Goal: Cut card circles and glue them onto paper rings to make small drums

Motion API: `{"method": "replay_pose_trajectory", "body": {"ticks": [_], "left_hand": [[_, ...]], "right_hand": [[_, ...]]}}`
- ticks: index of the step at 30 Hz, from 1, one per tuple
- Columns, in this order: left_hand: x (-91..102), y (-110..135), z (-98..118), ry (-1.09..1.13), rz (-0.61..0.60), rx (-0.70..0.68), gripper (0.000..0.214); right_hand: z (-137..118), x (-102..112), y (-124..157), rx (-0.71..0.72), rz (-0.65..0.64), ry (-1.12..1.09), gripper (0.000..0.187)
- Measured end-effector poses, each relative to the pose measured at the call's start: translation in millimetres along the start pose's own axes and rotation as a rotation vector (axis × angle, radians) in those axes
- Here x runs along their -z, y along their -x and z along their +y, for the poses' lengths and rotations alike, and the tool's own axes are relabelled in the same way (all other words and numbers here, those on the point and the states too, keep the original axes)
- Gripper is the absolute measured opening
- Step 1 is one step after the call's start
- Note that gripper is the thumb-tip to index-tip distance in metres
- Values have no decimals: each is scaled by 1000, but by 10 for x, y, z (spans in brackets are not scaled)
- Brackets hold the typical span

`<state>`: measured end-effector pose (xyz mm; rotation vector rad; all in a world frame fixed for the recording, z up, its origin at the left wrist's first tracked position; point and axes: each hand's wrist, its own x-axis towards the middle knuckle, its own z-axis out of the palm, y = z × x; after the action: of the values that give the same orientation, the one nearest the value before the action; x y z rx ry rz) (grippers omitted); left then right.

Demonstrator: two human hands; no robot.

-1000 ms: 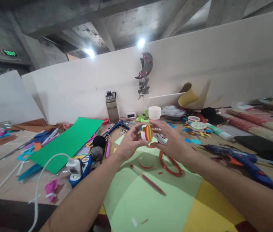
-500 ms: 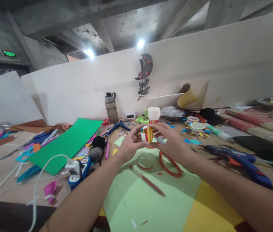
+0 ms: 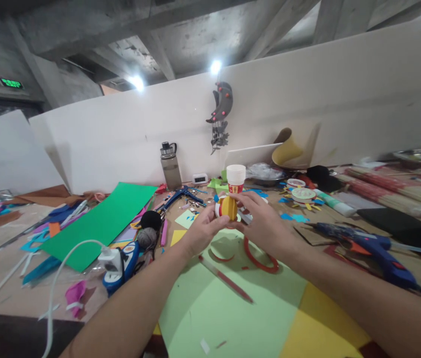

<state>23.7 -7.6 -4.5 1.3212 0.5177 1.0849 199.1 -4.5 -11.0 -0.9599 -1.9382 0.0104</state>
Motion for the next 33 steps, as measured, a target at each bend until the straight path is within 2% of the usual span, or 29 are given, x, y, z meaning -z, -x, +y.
{"method": "replay_pose_trajectory", "body": {"ticks": [8, 13, 16, 24, 28, 33], "left_hand": [[-56, -45, -5, 190, 122, 74, 28], [-11, -71, 26, 329, 199, 123, 33], [21, -79, 10, 345, 220, 144, 34], [11, -82, -21, 382, 152, 165, 28], [-1, -93, -11, 389, 221, 205, 25], [25, -115, -33, 389, 299, 243, 22]], "right_hand": [[-59, 10, -16, -15, -19, -2, 56], [-48, 15, -27, -53, -14, -33, 64], [-47, 20, -22, -43, 2, -6, 63], [-53, 15, -7, -3, 7, -1, 51], [-67, 16, -18, -4, 13, -17, 48], [-86, 21, -17, -32, -16, -44, 56]]}}
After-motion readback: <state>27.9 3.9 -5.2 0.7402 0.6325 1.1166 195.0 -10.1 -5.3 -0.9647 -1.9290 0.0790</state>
